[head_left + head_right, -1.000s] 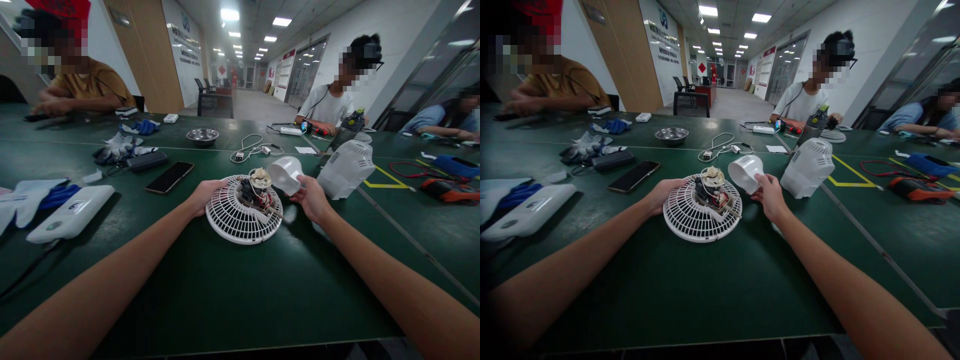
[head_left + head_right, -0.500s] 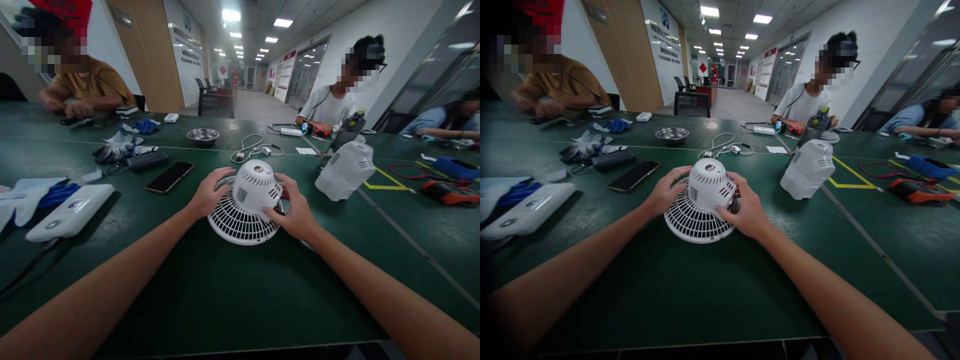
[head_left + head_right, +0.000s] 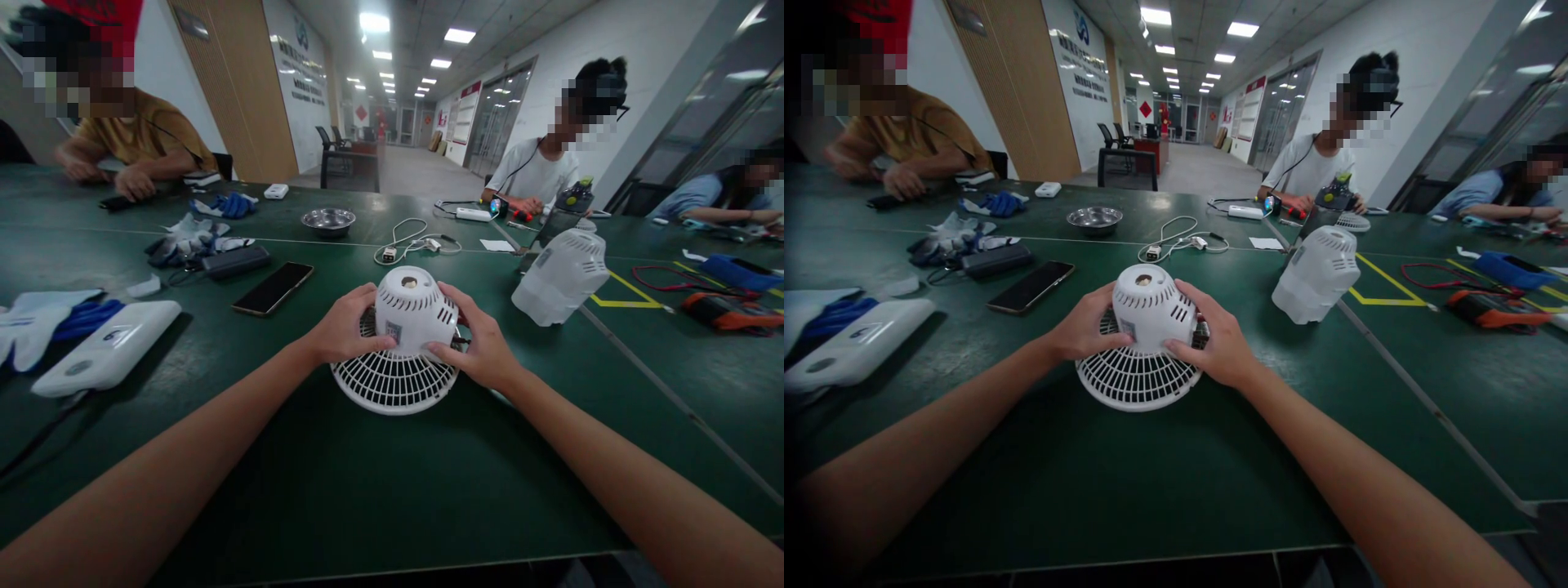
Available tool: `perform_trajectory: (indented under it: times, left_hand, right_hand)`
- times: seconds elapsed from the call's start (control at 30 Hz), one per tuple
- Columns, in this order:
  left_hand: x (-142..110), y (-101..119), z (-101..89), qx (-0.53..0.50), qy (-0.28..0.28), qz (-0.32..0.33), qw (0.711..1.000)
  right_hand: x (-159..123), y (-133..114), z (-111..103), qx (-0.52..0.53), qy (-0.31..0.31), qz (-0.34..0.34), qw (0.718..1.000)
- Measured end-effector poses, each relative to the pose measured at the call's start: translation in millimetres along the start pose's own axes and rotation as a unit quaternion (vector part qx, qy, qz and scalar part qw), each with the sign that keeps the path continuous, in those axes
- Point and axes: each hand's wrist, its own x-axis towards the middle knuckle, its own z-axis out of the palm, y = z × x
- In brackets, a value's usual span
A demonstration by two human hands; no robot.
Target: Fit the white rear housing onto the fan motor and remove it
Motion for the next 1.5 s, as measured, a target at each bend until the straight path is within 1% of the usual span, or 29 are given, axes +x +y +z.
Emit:
perform_trajectory:
  times: [0.13, 0.33, 0.4, 0.5, 0.6, 0.7, 0.83, 0.9, 0.93, 1.03, 1.1, 1.13, 1.23, 1.33, 1.5]
  left_hand:
    - [0.1, 0.6, 0.0, 0.009, -0.004, 0.008, 1.000]
    - [0.5, 4.2, -0.5, 0.016, -0.007, -0.004, 1.000]
    - [0.6, 4.6, -0.4, 0.030, -0.015, -0.001, 0.999]
    - [0.7, 2.7, -0.5, 0.066, -0.024, 0.022, 0.997]
    - [0.9, -2.0, -1.0, 0.100, -0.036, 0.046, 0.993]
    - [1.2, -7.1, -2.0, 0.141, -0.052, 0.056, 0.987]
    - [0.4, -10.0, -4.3, 0.177, -0.051, 0.057, 0.981]
    - [-1.3, -9.3, -5.9, 0.165, -0.048, 0.056, 0.984]
    - [-2.3, -8.4, -6.5, 0.147, -0.042, 0.053, 0.987]
    - [-5.9, -4.8, -6.0, 0.059, -0.019, 0.043, 0.997]
    - [-8.0, -2.2, -2.6, 0.007, -0.023, 0.058, 0.998]
    - [-8.9, -0.9, -0.1, -0.004, -0.030, 0.071, 0.997]
    - [-10.9, 3.1, 9.2, 0.019, -0.020, 0.099, 0.995]
    - [-11.6, 8.8, 17.4, 0.061, 0.003, 0.097, 0.993]
    - [-9.7, 19.4, 23.3, 0.068, 0.024, 0.115, 0.991]
  right_hand:
    - [2.7, -5.3, -1.0, 0.004, -0.010, 0.013, 1.000]
    - [3.7, -6.7, -2.8, 0.016, -0.019, 0.022, 0.999]
    - [3.3, -4.5, -3.2, 0.008, -0.022, 0.017, 1.000]
    - [2.5, 0.5, -3.5, -0.005, -0.028, 0.008, 1.000]
    - [2.1, 5.2, -3.3, -0.003, -0.031, -0.008, 0.999]
    - [2.3, 7.6, -3.2, 0.000, -0.025, -0.026, 0.999]
    - [2.2, 9.8, -3.9, -0.046, -0.012, -0.050, 0.998]
    - [0.6, 11.8, -4.1, -0.064, -0.007, -0.062, 0.996]
    - [-0.7, 12.7, -4.0, -0.056, -0.009, -0.061, 0.997]
    - [-5.4, 13.0, -2.7, 0.016, -0.038, -0.026, 0.999]
    - [-7.7, 10.7, -1.8, 0.051, -0.064, -0.011, 0.997]
    - [-8.3, 9.2, -1.5, 0.056, -0.075, -0.013, 0.996]
    - [-7.9, 5.0, -2.1, 0.042, -0.096, -0.030, 0.994]
    - [-5.9, 2.8, -3.5, 0.019, -0.105, -0.029, 0.994]
    - [-4.1, 0.8, -4.6, 0.013, -0.112, -0.024, 0.993]
